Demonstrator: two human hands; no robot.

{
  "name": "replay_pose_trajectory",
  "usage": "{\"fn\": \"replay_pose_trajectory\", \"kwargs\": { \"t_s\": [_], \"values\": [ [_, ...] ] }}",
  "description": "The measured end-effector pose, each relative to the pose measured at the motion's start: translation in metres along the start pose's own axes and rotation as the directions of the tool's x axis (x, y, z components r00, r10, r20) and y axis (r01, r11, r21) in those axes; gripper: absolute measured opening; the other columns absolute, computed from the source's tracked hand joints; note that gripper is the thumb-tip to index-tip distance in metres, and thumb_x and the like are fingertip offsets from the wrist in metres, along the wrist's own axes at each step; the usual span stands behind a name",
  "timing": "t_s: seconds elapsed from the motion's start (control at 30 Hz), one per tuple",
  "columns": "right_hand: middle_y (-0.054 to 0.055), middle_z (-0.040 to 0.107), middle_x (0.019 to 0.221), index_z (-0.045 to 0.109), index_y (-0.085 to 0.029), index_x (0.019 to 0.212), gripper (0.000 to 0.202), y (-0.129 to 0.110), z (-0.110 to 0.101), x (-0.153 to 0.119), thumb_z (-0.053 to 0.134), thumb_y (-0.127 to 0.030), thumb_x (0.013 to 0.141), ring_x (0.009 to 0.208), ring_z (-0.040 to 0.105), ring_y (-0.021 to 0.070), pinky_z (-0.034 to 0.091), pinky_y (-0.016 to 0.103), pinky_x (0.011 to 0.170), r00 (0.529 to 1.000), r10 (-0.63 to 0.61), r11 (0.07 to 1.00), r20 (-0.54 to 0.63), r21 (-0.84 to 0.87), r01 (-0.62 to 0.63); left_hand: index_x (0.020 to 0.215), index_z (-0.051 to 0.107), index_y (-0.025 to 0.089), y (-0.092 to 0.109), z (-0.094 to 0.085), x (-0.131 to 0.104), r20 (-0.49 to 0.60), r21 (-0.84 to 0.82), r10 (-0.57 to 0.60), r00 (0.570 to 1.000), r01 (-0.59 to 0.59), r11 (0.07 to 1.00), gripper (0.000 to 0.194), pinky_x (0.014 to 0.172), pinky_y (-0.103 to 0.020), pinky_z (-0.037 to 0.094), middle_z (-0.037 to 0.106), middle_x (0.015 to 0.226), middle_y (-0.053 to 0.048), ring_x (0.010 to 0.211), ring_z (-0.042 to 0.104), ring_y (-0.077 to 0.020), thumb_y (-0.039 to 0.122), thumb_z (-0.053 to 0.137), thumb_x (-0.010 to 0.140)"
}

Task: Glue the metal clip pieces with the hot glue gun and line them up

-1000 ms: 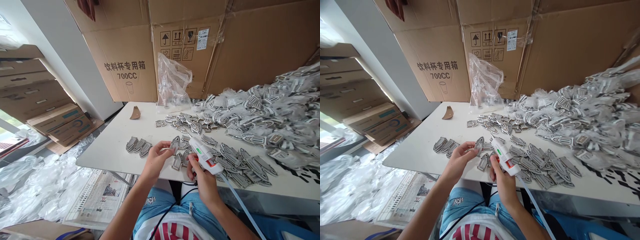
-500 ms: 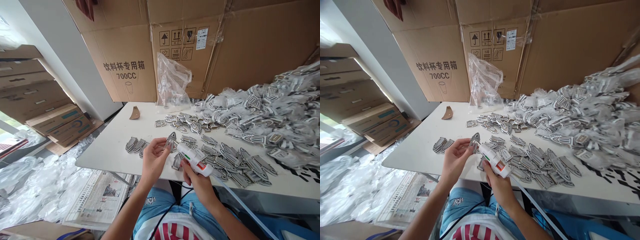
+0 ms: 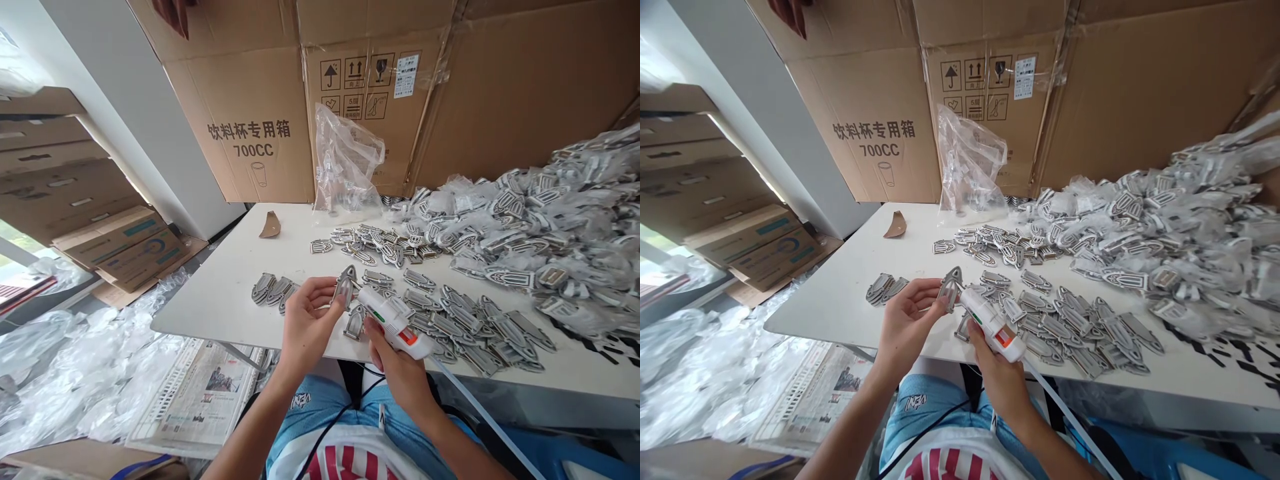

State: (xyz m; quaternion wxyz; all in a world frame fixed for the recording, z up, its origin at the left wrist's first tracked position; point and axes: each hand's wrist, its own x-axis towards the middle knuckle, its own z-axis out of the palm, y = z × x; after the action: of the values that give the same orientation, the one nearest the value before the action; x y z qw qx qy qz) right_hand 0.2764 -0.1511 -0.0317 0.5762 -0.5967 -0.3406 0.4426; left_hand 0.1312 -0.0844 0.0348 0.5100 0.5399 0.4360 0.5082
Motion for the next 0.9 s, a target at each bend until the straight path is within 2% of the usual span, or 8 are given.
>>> {"fn": "replay_pose_trajectory", "kwargs": {
  "t_s": [0.3,0.4,0.47,0.57,0.67,0.73,0.83,0.9],
  "values": [
    [-0.003,0.046,0.051,0.066,-0.023,0.061,0.050,0.001,-0.004,0.002,0.084,-0.066,0.078,0.054,0.045,0.0175,0.042,0.031,0.054,0.999,-0.010,1.000,0.035,-0.006,0.011,0.109,0.074,0.018,0.000,-0.002,-0.002,-0.010,0.033,0.049,0.999,-0.049,0.998,0.029,0.081,-0.032,0.068,0.080,0.100,-0.009,0.094,0.078,-0.0223,0.034,0.082,0.086],
    [-0.004,0.043,0.053,0.056,-0.023,0.057,0.059,-0.004,0.000,-0.001,0.076,-0.072,0.083,0.054,0.041,0.0160,0.039,0.031,0.055,0.999,0.033,0.999,0.036,-0.022,-0.032,0.110,0.074,0.020,-0.004,-0.001,-0.003,-0.044,0.152,0.178,0.983,-0.169,0.974,0.021,0.080,-0.031,0.068,0.080,0.098,-0.007,0.092,0.078,-0.0204,0.030,0.076,0.091],
    [-0.004,0.042,0.053,0.049,-0.024,0.054,0.063,-0.008,0.001,-0.002,0.073,-0.074,0.085,0.054,0.040,0.0162,0.039,0.032,0.056,0.998,0.035,0.997,0.049,-0.063,-0.032,0.110,0.074,0.021,-0.007,-0.002,-0.002,-0.038,0.316,0.358,0.933,-0.329,0.890,0.017,0.081,-0.030,0.068,0.080,0.098,-0.004,0.089,0.078,-0.0177,0.024,0.072,0.094],
    [-0.003,0.045,0.052,0.059,-0.025,0.058,0.058,-0.014,-0.001,-0.002,0.075,-0.075,0.082,0.054,0.045,0.0188,0.043,0.033,0.057,0.999,0.018,0.995,0.028,-0.101,-0.015,0.115,0.071,0.021,-0.009,-0.011,0.001,0.128,0.546,0.602,0.788,-0.563,0.621,0.019,0.081,-0.028,0.064,0.079,0.097,-0.003,0.085,0.075,-0.0148,0.015,0.065,0.098],
    [-0.002,0.050,0.053,0.072,-0.023,0.072,0.053,-0.016,-0.002,-0.001,0.077,-0.075,0.079,0.055,0.050,0.0213,0.045,0.034,0.056,1.000,0.004,0.996,0.013,-0.092,-0.002,0.123,0.067,0.020,-0.006,-0.027,0.007,0.355,0.629,0.662,0.660,-0.692,0.354,0.025,0.075,-0.027,0.059,0.077,0.095,-0.003,0.082,0.074,-0.0151,0.011,0.062,0.101],
    [-0.002,0.052,0.054,0.076,-0.021,0.078,0.054,-0.016,-0.001,-0.001,0.077,-0.075,0.078,0.055,0.053,0.0220,0.046,0.034,0.055,1.000,-0.003,0.996,0.022,-0.086,0.005,0.127,0.064,0.020,-0.002,-0.036,0.009,0.444,0.633,0.638,0.629,-0.725,0.273,0.028,0.073,-0.027,0.057,0.077,0.099,-0.004,0.086,0.074,-0.0160,0.009,0.060,0.102],
    [-0.001,0.054,0.056,0.078,-0.020,0.083,0.055,-0.014,0.001,-0.001,0.079,-0.074,0.077,0.054,0.055,0.0213,0.045,0.033,0.053,0.999,-0.010,0.997,0.036,-0.075,0.013,0.126,0.066,0.022,0.000,-0.038,0.010,0.417,0.635,0.606,0.677,-0.694,0.339,0.026,0.075,-0.028,0.057,0.078,0.102,-0.004,0.088,0.074,-0.0158,0.012,0.060,0.103],
    [-0.001,0.056,0.058,0.079,-0.019,0.089,0.056,-0.013,0.003,-0.003,0.079,-0.074,0.077,0.053,0.053,0.0200,0.044,0.031,0.051,1.000,-0.026,0.998,0.010,-0.056,0.026,0.123,0.069,0.024,-0.001,-0.035,0.011,0.294,0.600,0.570,0.767,-0.613,0.514,0.022,0.081,-0.029,0.058,0.078,0.103,-0.003,0.090,0.074,-0.0157,0.017,0.061,0.104]
  ]
}}
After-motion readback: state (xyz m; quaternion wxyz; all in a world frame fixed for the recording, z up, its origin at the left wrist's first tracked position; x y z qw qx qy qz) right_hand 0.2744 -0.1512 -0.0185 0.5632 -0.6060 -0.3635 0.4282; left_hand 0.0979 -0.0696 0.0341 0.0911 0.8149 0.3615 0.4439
